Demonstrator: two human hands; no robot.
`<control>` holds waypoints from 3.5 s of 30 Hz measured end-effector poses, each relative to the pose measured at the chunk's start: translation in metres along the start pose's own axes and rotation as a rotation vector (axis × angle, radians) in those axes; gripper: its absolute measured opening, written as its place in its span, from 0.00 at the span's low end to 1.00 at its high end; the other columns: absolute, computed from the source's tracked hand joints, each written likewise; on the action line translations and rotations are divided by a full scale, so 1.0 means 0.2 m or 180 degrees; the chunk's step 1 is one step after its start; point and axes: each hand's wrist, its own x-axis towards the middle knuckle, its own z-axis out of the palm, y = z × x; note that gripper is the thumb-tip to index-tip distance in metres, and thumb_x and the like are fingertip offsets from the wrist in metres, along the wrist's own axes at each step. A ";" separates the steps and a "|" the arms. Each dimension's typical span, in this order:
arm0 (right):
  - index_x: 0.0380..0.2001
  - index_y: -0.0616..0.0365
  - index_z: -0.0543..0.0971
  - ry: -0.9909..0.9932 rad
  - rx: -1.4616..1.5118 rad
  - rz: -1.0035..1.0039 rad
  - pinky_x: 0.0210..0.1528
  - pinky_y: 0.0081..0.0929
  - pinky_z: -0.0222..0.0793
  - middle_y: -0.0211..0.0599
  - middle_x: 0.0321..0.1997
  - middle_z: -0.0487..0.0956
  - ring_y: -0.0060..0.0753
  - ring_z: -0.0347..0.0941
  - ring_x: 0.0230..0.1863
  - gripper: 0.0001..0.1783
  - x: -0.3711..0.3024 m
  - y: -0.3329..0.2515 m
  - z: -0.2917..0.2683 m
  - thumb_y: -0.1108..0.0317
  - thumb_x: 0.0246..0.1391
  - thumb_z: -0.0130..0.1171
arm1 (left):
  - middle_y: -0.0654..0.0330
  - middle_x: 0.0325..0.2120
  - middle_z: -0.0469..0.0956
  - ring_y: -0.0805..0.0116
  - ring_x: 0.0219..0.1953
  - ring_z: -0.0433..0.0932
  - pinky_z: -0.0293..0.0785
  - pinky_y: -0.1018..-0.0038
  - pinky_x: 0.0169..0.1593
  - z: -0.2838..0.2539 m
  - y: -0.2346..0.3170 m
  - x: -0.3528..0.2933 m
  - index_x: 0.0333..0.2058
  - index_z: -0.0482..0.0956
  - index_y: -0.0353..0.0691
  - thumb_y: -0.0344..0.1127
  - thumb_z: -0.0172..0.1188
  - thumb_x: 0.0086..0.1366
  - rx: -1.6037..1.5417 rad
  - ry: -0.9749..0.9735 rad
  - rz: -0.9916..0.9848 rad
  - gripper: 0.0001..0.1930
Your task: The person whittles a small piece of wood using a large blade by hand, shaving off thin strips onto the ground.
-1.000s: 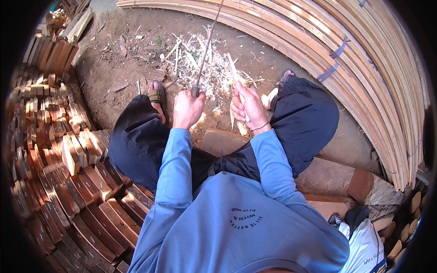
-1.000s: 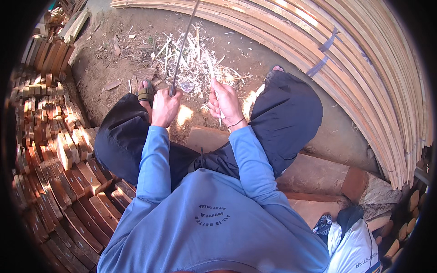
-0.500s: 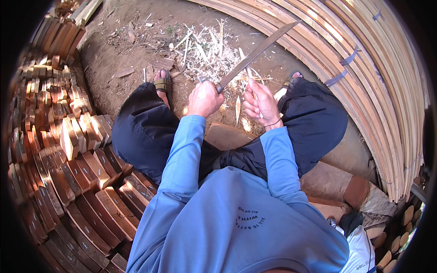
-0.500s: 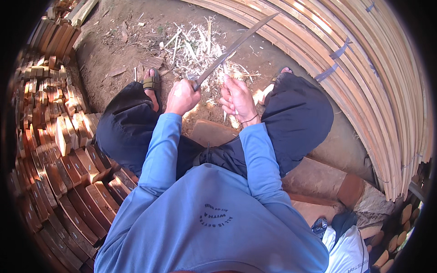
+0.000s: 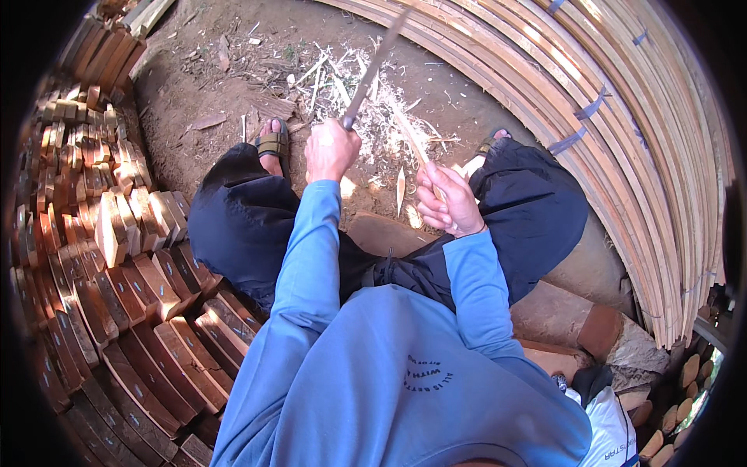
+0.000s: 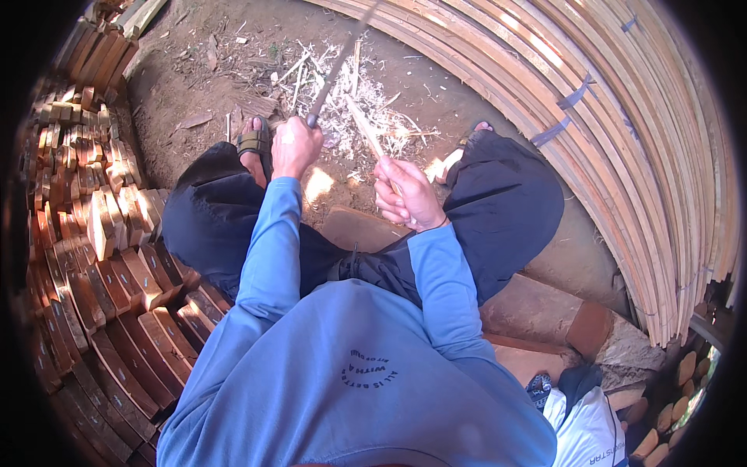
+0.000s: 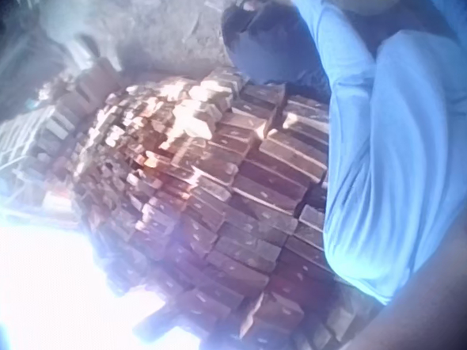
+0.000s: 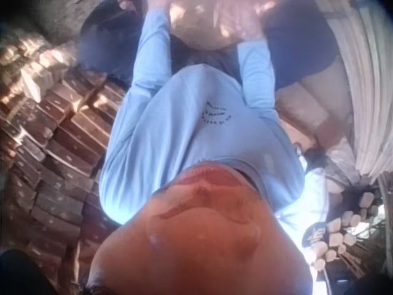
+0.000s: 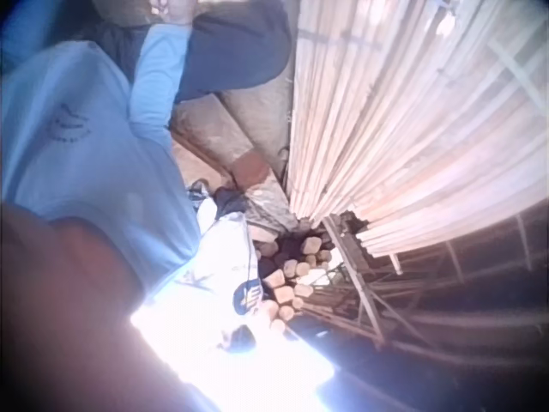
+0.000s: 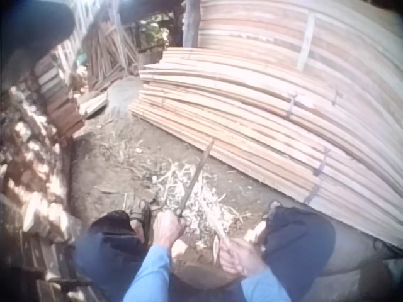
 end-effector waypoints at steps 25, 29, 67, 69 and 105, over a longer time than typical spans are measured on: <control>0.36 0.55 0.68 0.0205 -0.0978 -0.0433 0.12 0.16 0.50 0.19 0.15 0.61 0.12 0.54 0.10 0.15 0.05 0.02 0.06 0.56 0.74 0.47 | 0.34 0.34 0.82 0.36 0.41 0.83 0.79 0.52 0.49 -0.02 0.09 -0.05 0.35 0.85 0.28 0.38 0.60 0.59 0.0055 -0.0313 -0.0066 0.16; 0.36 0.55 0.68 0.0250 -0.1059 -0.0657 0.12 0.16 0.51 0.20 0.16 0.62 0.11 0.53 0.11 0.17 0.04 -0.06 0.09 0.54 0.74 0.47 | 0.29 0.32 0.81 0.37 0.40 0.84 0.78 0.53 0.49 -0.01 0.01 -0.02 0.33 0.83 0.23 0.41 0.59 0.61 -0.0206 -0.0134 -0.0246 0.20; 0.34 0.53 0.64 -0.0910 0.0327 -0.0427 0.11 0.13 0.46 0.19 0.14 0.59 0.10 0.52 0.09 0.19 -0.02 -0.05 0.06 0.51 0.74 0.45 | 0.38 0.25 0.81 0.41 0.33 0.84 0.78 0.55 0.45 -0.03 0.00 0.03 0.30 0.82 0.27 0.44 0.58 0.63 -0.0251 0.0318 -0.0071 0.20; 0.34 0.52 0.63 -0.1221 0.0596 -0.0324 0.10 0.14 0.46 0.19 0.13 0.59 0.09 0.52 0.09 0.19 0.01 -0.03 0.07 0.50 0.74 0.46 | 0.39 0.24 0.81 0.42 0.33 0.83 0.77 0.55 0.44 -0.13 0.06 -0.03 0.30 0.83 0.29 0.44 0.58 0.63 -0.0327 0.0178 0.0064 0.19; 0.32 0.46 0.65 -0.0371 0.0754 -0.0153 0.09 0.15 0.42 0.17 0.13 0.55 0.11 0.48 0.08 0.24 0.12 0.00 -0.04 0.40 0.74 0.36 | 0.37 0.28 0.82 0.39 0.35 0.84 0.79 0.50 0.44 -0.08 0.13 -0.23 0.33 0.87 0.37 0.40 0.65 0.57 0.0497 -0.0537 0.0881 0.13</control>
